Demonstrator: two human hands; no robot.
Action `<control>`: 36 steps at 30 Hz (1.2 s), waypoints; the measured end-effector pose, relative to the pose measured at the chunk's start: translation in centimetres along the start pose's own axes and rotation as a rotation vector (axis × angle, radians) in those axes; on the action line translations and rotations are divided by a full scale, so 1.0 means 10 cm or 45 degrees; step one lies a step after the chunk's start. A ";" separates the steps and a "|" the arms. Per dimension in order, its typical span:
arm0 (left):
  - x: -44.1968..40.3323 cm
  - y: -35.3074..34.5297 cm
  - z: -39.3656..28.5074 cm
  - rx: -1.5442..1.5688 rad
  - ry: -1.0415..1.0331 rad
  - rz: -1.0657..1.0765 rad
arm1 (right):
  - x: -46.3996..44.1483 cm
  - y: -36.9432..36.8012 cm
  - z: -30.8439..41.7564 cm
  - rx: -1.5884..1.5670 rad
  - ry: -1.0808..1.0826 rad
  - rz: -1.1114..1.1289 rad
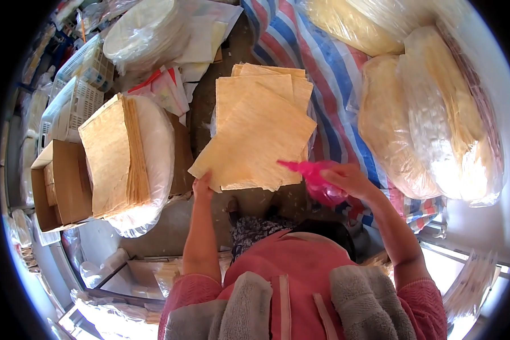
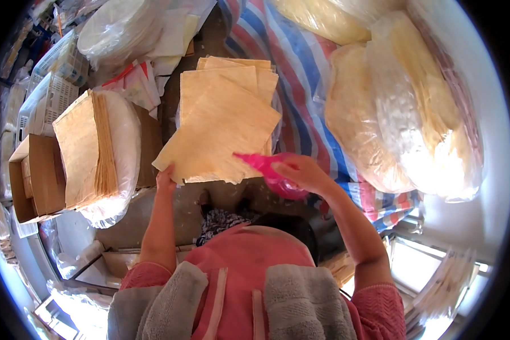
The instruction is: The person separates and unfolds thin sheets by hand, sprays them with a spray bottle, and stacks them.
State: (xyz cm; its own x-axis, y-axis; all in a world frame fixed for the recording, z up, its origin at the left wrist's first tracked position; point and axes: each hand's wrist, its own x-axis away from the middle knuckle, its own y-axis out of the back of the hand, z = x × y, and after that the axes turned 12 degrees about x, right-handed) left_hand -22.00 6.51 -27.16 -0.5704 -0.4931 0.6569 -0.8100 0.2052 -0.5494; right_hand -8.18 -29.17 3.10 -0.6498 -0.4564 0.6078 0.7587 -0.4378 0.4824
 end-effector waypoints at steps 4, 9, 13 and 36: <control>0.32 -0.41 -0.04 -0.246 -0.331 0.062 | -0.13 0.00 0.17 -0.127 0.074 -0.010; 0.97 -0.98 -0.52 -0.416 -0.628 0.207 | -0.16 0.08 0.18 -0.928 -0.035 -0.408; 1.47 -1.00 -1.37 -0.352 -0.897 0.253 | -0.02 0.07 0.24 -0.858 0.037 -0.441; -0.37 2.16 -3.88 -0.225 -0.795 -0.997 | 0.31 -0.76 0.45 -0.926 -0.131 -0.538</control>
State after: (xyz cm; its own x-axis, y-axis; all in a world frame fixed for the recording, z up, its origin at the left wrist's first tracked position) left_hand -42.67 45.58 -21.36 0.2611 -0.8853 0.3849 -0.9627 -0.2679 0.0367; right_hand -15.75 -23.75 4.14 -0.8380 -0.0849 0.5390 0.2115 -0.9612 0.1773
